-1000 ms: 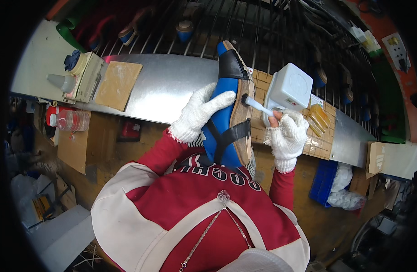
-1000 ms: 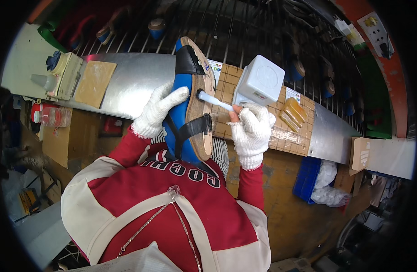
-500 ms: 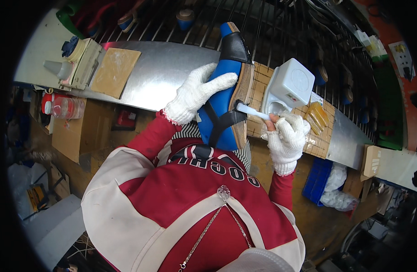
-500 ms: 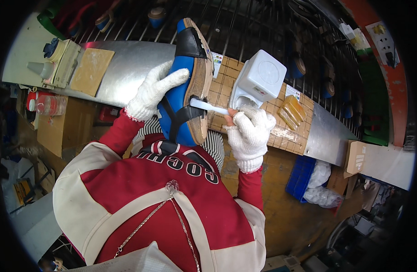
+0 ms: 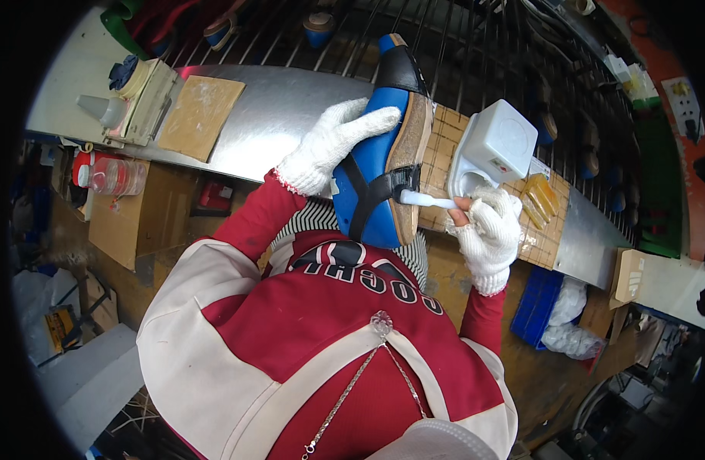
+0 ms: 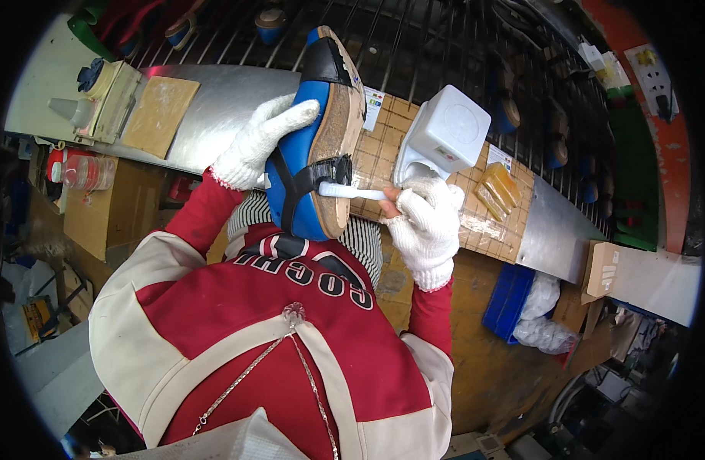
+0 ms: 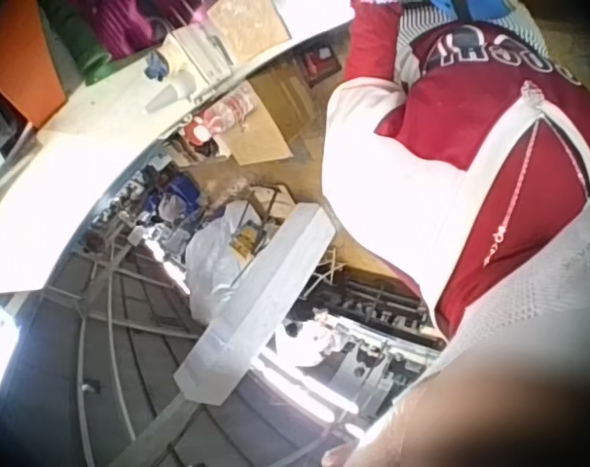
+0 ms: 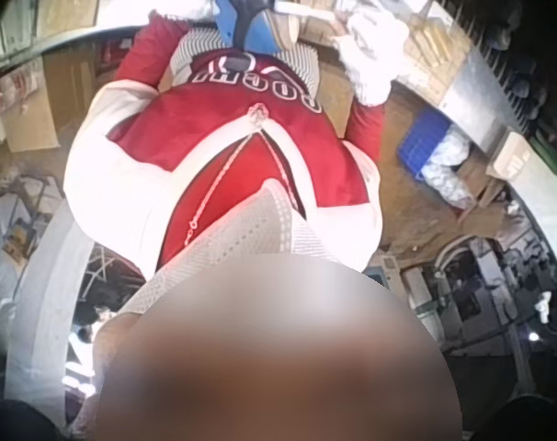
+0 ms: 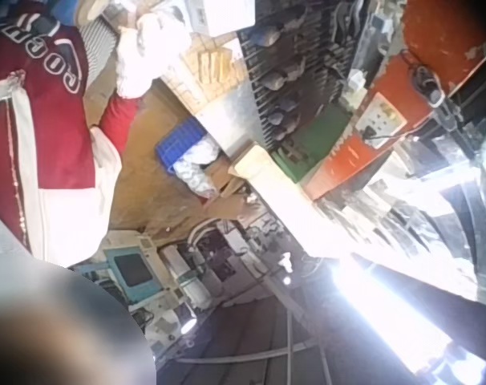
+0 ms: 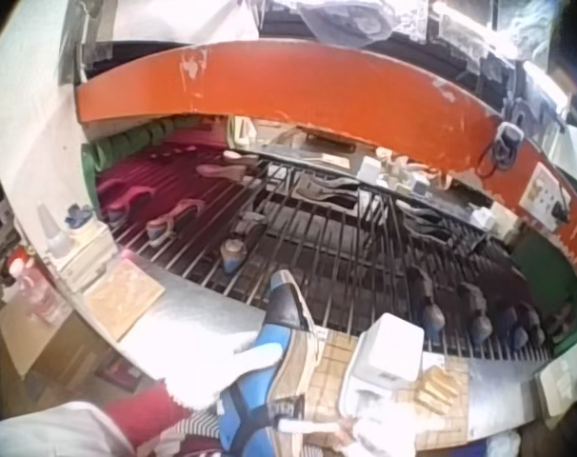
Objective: The person applies glue to the sole of a blue shoe using a brush. They repeatedly dip the brush into a white container and spread the adhesive along the shoe's sole and edges, then place the shoe on a metal rack and repeat the process on another shoe.
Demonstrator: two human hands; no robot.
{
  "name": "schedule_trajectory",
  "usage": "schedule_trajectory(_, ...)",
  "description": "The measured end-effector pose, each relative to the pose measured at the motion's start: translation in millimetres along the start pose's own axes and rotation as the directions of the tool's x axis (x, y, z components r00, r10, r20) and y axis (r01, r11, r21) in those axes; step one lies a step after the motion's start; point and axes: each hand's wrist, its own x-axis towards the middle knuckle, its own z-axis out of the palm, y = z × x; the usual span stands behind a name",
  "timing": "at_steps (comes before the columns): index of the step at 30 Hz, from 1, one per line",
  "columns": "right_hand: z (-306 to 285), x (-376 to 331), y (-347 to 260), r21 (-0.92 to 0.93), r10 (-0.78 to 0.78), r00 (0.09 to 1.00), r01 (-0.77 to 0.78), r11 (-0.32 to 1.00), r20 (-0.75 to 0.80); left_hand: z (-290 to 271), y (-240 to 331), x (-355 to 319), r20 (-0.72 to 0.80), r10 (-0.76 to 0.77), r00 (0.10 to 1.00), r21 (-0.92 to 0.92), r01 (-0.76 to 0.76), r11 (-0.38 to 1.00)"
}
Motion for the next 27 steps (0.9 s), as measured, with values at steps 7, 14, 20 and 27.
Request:
schedule_trajectory(7,20.6,6.9,8.2,0.382,0.4,0.911,-0.337,0.86,-0.097,-3.5,-1.9,-4.8,0.109,0.002,0.994,-0.057,0.004,0.998)
schedule_trajectory(14,15.7,-14.6,0.4,0.568,0.431,0.863,-0.5,0.653,0.264,-8.0,-6.0,-8.6,-0.087,0.024,0.996,0.009,-0.023,1.0)
schedule_trajectory(20,-11.0,-21.5,-10.4,0.325,0.467,0.856,-0.517,0.792,0.222,-15.0,-4.0,-5.5,-0.139,0.062,0.988,0.021,-0.059,0.998)
schedule_trajectory(27,-2.7,-2.8,-16.0,0.031,0.232,0.966,-0.236,0.971,0.113,-22.6,-5.3,-8.3,-0.127,0.119,0.985,0.106,-0.106,0.989)
